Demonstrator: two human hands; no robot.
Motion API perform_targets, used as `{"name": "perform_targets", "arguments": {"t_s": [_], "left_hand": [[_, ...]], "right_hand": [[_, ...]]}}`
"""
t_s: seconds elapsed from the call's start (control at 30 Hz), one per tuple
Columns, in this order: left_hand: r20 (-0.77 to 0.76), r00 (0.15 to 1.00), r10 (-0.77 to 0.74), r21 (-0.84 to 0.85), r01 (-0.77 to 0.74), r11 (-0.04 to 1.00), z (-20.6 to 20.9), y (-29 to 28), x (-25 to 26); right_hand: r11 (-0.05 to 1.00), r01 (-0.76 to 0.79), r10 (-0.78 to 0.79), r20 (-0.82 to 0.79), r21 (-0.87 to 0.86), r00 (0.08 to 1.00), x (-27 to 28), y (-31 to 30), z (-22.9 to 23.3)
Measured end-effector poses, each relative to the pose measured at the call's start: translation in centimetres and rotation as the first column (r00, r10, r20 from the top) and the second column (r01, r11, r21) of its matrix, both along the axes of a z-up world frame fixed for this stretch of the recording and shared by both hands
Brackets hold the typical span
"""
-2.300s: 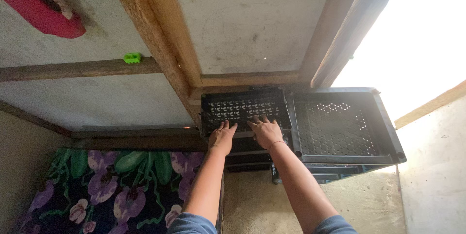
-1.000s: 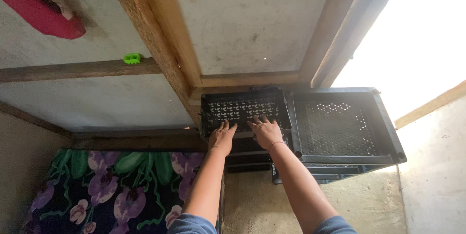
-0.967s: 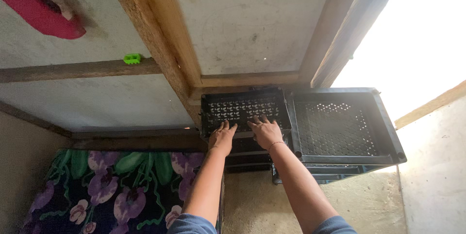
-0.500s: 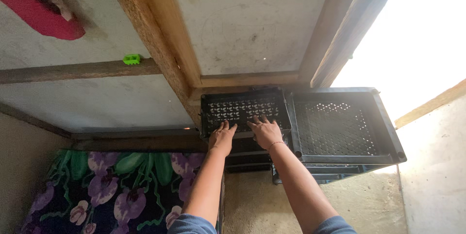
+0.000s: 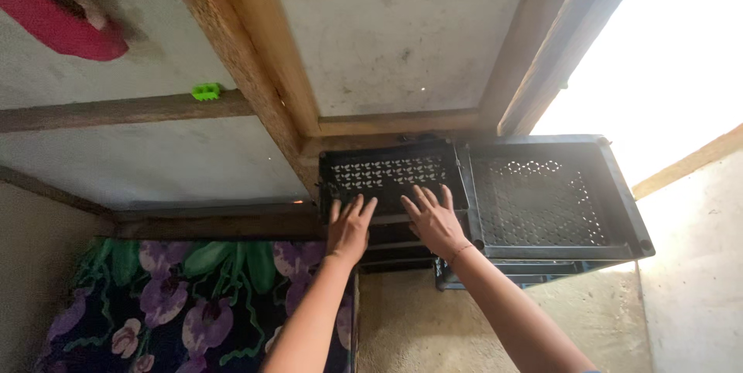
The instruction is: The person assembles black plastic trays by inserting metal rods into the corners. They handle the trays and rods by hand, repeatedly inserting and adjusting the rods to secure the structure.
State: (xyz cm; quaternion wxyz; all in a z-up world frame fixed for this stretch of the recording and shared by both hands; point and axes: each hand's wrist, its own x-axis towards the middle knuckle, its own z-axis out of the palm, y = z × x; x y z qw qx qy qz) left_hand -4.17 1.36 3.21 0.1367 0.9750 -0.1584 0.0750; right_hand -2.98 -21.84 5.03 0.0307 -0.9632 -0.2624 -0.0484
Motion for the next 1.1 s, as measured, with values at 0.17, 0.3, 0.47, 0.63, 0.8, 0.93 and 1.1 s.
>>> {"name": "perform_targets", "arguments": {"t_s": [0.17,0.3,0.47,0.63,0.8,0.93,1.1], "left_hand": [[0.132,0.955,0.267,-0.105,-0.254,0.961,-0.1,2.1,-1.6],[0.159,0.839,0.521,-0.512,-0.381,0.770,-3.4,4.3,-1.2],[-0.114,0.930,0.350,-0.556,-0.351,0.753,-8.7,5.8,-0.4],[-0.334,0.888,0.316,-0.728,-0.456,0.512,-13.3,5.3,-0.1],[-0.290,0.795,0.533,-0.441,-0.605,0.663,-17.2,6.6,1.8],[-0.101,0.834,0.542,-0.447,-0.525,0.724,-18.7,7.9,2.1],[-0.023,0.854,0.519,-0.549,-0.445,0.707,-15.9,8.5,1.9]], "right_hand": [[0.937,0.157,-0.209,0.140,0.312,0.968,-0.8,-2.0,0.1],[0.618,0.315,-0.484,0.033,0.721,0.874,-0.8,-3.2,-1.4],[0.416,0.445,-0.446,-0.249,0.793,0.860,-1.0,-3.6,-4.8],[0.299,0.496,-0.465,-0.330,0.815,0.822,-1.0,-3.6,-7.6],[0.275,0.580,-0.527,-0.385,0.767,0.758,-0.8,-3.3,-8.7],[0.274,0.504,-0.579,-0.278,0.819,0.767,-0.6,-3.3,-8.9],[0.268,0.462,-0.546,-0.262,0.845,0.796,-0.8,-3.4,-6.8]]}}
